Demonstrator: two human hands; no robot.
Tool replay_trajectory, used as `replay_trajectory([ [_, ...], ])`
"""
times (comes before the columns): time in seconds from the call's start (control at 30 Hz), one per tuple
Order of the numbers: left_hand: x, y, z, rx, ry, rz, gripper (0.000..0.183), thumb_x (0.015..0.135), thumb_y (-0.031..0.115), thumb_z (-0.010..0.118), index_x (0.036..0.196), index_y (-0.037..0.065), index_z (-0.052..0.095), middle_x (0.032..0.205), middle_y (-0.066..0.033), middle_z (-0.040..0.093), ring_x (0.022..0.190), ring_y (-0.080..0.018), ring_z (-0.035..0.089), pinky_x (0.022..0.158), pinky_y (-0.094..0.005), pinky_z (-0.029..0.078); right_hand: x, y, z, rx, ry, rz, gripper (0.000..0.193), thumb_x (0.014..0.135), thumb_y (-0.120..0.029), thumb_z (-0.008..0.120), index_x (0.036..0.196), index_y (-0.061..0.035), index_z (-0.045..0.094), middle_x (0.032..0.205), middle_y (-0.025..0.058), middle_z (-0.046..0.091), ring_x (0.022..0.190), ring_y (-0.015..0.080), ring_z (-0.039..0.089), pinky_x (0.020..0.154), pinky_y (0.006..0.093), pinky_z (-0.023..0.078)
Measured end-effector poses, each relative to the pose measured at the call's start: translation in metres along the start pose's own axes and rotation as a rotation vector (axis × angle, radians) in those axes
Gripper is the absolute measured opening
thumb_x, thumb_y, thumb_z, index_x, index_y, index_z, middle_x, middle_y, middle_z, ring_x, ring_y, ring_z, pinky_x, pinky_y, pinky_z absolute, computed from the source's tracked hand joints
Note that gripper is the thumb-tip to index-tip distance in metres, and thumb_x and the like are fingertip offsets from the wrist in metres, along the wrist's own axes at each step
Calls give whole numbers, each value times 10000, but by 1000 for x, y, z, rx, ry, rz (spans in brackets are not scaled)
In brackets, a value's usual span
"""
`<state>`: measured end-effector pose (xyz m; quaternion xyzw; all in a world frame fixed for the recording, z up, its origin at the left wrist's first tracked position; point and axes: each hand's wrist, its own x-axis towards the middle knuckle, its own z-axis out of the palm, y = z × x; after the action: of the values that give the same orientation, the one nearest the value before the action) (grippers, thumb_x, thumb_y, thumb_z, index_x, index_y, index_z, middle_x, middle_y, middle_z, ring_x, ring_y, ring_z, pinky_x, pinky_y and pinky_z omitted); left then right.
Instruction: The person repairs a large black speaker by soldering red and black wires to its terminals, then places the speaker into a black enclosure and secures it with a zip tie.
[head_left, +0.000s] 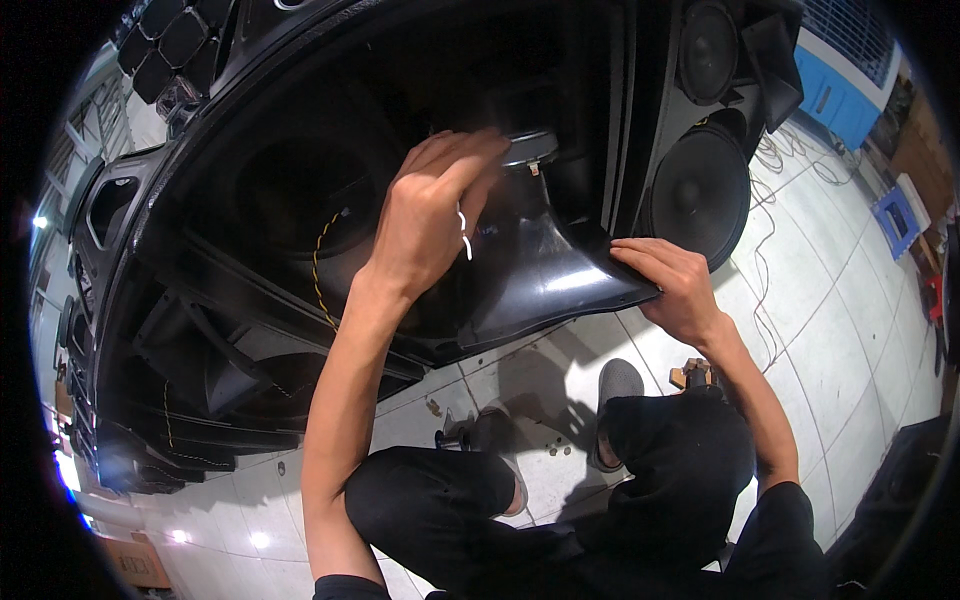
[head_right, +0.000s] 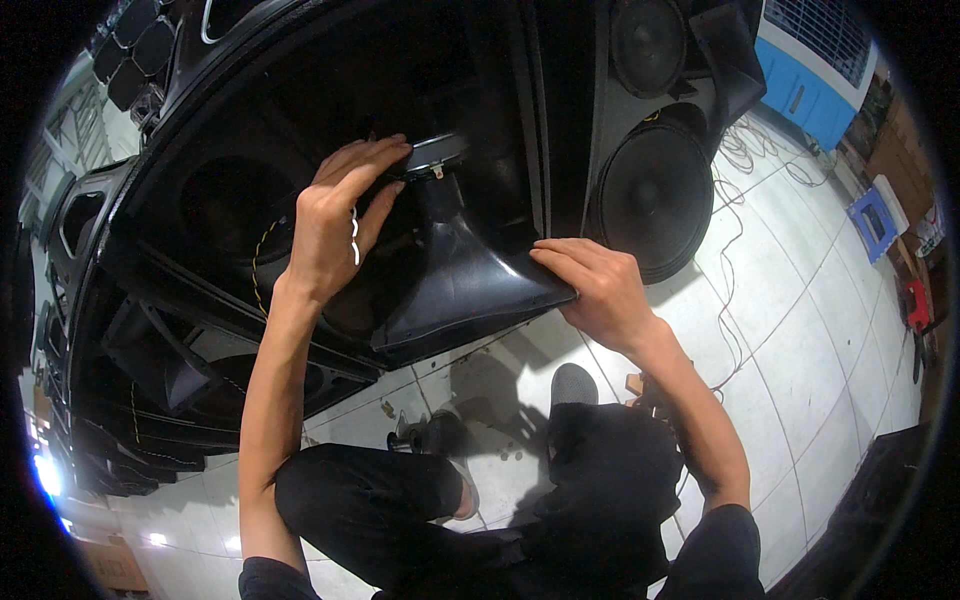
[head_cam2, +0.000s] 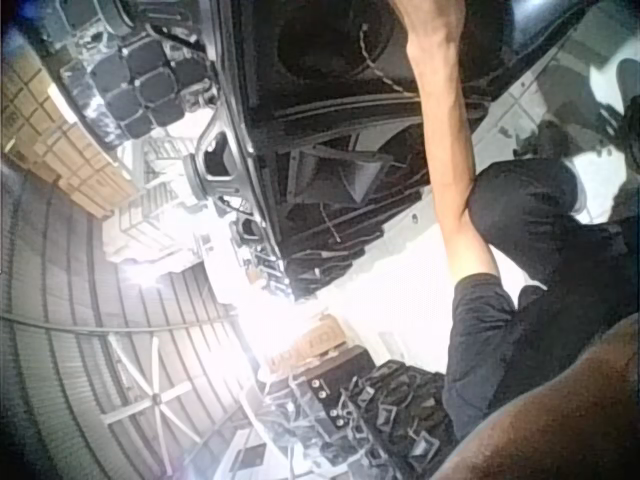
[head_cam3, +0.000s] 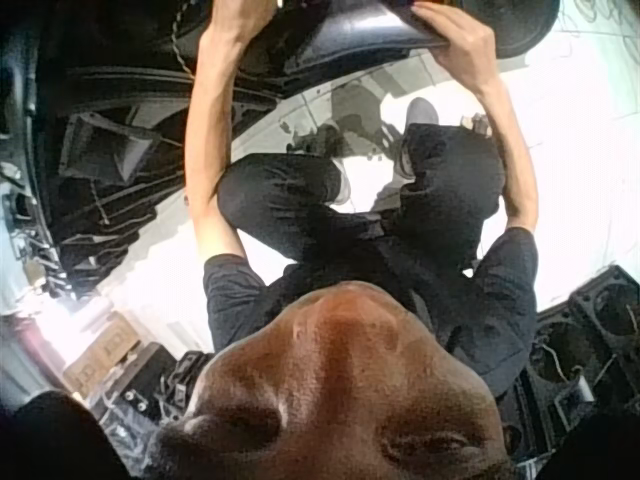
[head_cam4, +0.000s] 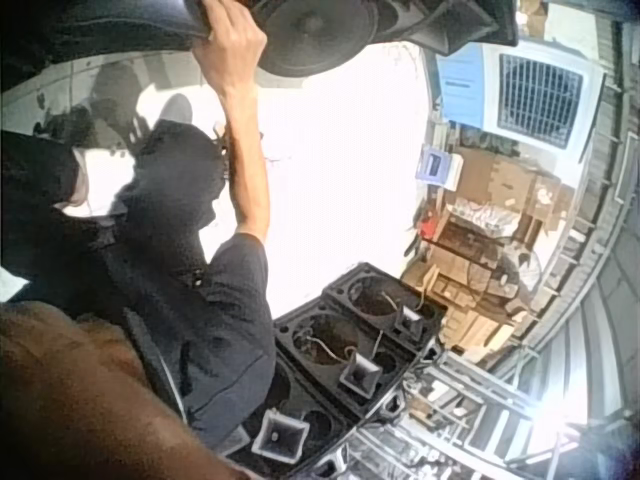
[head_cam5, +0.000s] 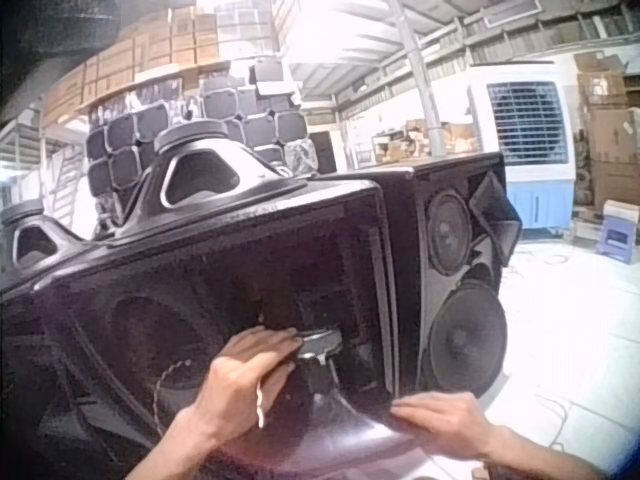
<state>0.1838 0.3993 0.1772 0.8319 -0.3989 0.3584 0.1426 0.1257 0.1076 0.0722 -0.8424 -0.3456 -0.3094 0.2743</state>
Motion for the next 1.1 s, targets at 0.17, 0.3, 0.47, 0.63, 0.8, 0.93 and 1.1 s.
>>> replay_trajectory([
  [0.17, 0, -1, 0, -12, 2, 2, 350, 859, -1, 723, 1207, 25, 698, 1254, -144, 707, 1191, -334, 658, 1088, -444, 479, -2, -4, 0, -55, 47, -12, 448, 668, 9, 825, 1100, 11, 704, 1100, 143, 744, 983, 286, 743, 805, 359, 624],
  [0.3, -1, 0, -1, -44, 0, -15, 348, 857, -8, 722, 1203, 21, 698, 1252, -145, 707, 1194, -332, 657, 1081, -440, 484, -5, -7, 2, -42, 31, -34, 442, 654, 68, 784, 1084, 19, 701, 1099, 158, 745, 969, 295, 749, 821, 362, 623],
  [0.47, 3, 3, 3, -10, 9, 11, 358, 852, 1, 737, 1208, 14, 692, 1249, -147, 707, 1195, -326, 656, 1072, -426, 492, -5, 2, -6, 80, 45, 85, 428, 657, 154, 679, 1067, 33, 699, 1091, 182, 745, 969, 319, 749, 843, 361, 616],
  [0.63, 8, 8, 9, 4, 21, -16, 355, 861, 7, 737, 1213, 13, 688, 1253, -148, 704, 1210, -323, 648, 1071, -418, 488, -1, 18, -14, 200, 11, 192, 400, 676, 139, 676, 1058, 26, 708, 1083, 175, 748, 970, 316, 748, 837, 351, 603],
  [0.8, 0, 4, 3, -50, 22, -54, 334, 874, 7, 724, 1207, 12, 691, 1264, -148, 702, 1226, -320, 642, 1078, -426, 480, -1, 1, -9, 89, -34, 89, 415, 623, 138, 701, 1025, 31, 694, 1116, 174, 742, 999, 308, 744, 856, 366, 604],
  [0.93, -1, 4, 3, -54, 13, -45, 325, 886, 10, 714, 1210, 13, 692, 1269, -150, 701, 1229, -321, 641, 1087, -433, 474, -6, -2, -2, -3, -1, 33, 455, 586, 140, 712, 1027, 25, 690, 1114, 168, 743, 991, 320, 740, 829, 363, 614],
  [1.1, -1, 4, 4, -47, 20, -37, 326, 890, 12, 712, 1216, 14, 691, 1263, -155, 702, 1225, -319, 644, 1090, -433, 477, -4, -3, -8, -46, -17, 48, 456, 593, 118, 744, 1033, 9, 699, 1125, 159, 741, 1010, 316, 736, 835, 370, 615],
])
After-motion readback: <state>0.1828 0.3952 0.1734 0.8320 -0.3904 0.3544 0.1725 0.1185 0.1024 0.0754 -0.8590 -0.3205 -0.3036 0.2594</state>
